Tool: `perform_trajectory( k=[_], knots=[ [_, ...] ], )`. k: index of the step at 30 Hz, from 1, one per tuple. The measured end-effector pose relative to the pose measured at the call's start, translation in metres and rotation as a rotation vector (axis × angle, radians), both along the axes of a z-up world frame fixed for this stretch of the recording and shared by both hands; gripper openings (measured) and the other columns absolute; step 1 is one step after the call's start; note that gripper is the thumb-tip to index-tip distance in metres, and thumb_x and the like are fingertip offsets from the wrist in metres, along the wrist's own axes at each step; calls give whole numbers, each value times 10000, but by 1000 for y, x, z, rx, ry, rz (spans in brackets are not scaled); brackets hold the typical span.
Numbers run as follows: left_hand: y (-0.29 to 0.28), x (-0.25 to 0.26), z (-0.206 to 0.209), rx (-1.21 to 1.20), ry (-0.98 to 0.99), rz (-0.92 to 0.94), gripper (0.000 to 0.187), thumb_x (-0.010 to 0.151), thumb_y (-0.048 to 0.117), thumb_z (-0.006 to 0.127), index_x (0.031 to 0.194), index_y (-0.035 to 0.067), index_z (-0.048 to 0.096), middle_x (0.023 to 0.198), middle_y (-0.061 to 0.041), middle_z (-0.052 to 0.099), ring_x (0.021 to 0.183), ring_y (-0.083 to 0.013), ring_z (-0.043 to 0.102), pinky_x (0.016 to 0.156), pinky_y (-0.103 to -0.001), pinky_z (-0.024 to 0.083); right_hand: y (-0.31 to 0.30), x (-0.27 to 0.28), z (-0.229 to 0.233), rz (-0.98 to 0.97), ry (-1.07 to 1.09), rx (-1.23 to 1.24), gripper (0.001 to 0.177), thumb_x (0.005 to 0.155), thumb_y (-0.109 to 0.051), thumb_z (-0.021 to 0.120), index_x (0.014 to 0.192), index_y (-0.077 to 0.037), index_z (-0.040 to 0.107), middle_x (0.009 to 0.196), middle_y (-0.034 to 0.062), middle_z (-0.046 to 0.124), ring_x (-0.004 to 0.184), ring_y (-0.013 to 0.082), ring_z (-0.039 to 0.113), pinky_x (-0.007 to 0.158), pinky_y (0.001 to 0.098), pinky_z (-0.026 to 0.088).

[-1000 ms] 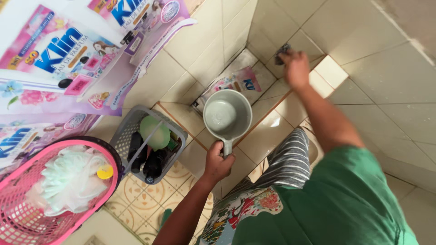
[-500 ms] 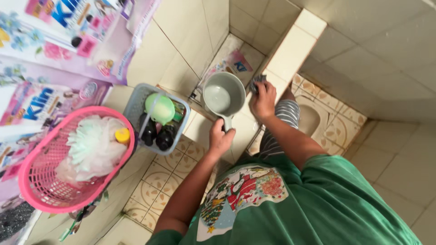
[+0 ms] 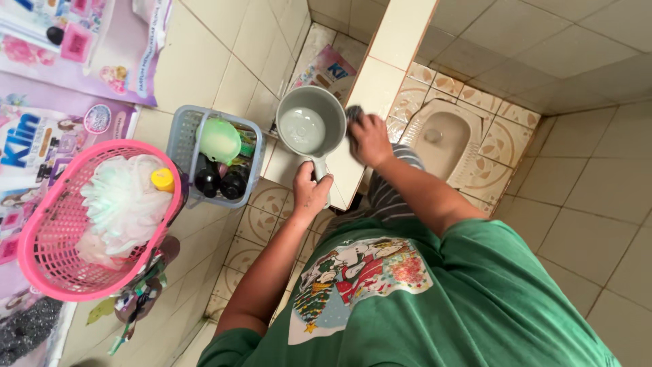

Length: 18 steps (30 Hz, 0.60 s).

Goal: The person repeatedly scoops water from a bucket with a small pot and pours it onto a tiled ledge and floor while scrubbing with a steel wool pad. The person refills the pot from the bucket and continues scrubbing the same areas throughout the clip.

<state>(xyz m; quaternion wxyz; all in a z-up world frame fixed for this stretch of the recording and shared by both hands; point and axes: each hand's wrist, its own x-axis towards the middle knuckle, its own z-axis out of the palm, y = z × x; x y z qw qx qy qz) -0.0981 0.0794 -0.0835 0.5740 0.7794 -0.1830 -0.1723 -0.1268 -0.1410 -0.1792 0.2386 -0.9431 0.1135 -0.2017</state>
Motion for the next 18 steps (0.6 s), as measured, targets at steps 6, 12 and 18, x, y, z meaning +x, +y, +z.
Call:
perform_trajectory(
  k=[6,12,18],
  knots=[
    [1,-5,-9,21,58,-20,204,829,76,720,989,-6,624,851,-61,636,759,-133,588,702,-305,508,-36,22,1,-118,132,-34,445,812,-167,681,1254,-127,702,1262,170,613,1149,413,518,960,537,424],
    [10,-10,-10,64,37,-54,214,839,76,731,994,-13,614,847,-43,634,752,-114,577,692,-299,504,-65,47,5,-89,264,-129,425,826,-104,628,1242,-121,713,1164,167,626,1062,397,559,875,501,488],
    [12,-14,-4,32,117,-56,203,850,74,720,1000,-11,613,853,-29,641,751,-89,571,679,-288,501,37,-75,14,408,82,-180,321,759,-194,670,1064,-133,748,1040,90,612,973,311,565,842,423,517]
  ],
)
